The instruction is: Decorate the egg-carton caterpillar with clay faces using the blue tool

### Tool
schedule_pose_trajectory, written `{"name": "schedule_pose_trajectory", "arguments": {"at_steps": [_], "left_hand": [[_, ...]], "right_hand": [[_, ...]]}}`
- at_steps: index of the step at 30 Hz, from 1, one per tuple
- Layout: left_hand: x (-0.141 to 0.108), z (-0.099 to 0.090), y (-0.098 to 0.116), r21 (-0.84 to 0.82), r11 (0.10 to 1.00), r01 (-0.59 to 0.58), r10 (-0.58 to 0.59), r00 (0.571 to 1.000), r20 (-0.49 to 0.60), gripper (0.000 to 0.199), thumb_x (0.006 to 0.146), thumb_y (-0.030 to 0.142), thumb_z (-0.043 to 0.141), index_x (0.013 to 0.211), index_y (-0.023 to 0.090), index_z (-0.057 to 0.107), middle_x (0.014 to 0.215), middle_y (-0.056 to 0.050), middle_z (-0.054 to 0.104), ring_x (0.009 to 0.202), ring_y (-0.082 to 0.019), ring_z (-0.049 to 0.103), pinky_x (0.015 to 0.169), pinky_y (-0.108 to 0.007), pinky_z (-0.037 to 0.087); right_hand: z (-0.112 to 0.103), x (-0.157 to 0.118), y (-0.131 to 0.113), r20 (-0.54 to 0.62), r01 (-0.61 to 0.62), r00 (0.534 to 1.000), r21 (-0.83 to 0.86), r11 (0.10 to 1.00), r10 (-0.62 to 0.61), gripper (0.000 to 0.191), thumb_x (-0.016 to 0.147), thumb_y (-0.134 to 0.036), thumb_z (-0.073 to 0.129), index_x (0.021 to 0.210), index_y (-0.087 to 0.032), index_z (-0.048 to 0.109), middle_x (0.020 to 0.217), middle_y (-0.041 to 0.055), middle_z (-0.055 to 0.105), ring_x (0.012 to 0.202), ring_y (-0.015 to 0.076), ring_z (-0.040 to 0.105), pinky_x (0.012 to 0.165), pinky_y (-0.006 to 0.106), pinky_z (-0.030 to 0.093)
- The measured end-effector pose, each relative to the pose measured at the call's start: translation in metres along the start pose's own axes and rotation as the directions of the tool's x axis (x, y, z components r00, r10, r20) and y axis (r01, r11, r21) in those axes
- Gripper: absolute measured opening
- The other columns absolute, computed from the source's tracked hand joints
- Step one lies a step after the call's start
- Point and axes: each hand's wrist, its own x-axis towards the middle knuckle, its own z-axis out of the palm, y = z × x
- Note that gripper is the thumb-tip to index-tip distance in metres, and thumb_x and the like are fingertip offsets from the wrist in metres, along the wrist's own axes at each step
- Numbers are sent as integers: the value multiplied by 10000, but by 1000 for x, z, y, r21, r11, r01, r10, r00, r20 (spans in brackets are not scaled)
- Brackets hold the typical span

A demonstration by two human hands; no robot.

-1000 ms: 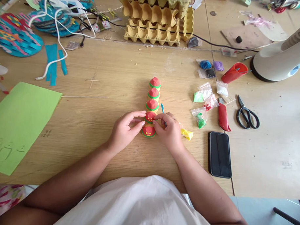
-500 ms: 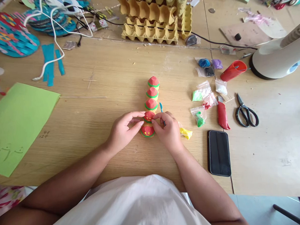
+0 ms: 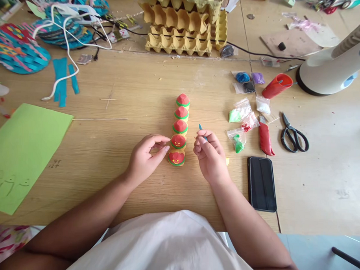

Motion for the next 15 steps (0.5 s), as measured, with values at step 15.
{"name": "schedule_pose_trajectory", "arguments": {"at_steps": [15], "left_hand": [[-11, -13, 12, 47, 994, -103, 103, 995, -13, 105, 926, 124, 655, 994, 199, 682, 924, -26, 663, 807, -132, 583, 745, -282, 490]], "right_hand": [[7, -20, -5, 116, -7, 993, 142, 990, -9, 217, 940, -439, 659, 903, -231, 707, 719, -11, 530, 624, 103, 479, 580, 204, 443]]}}
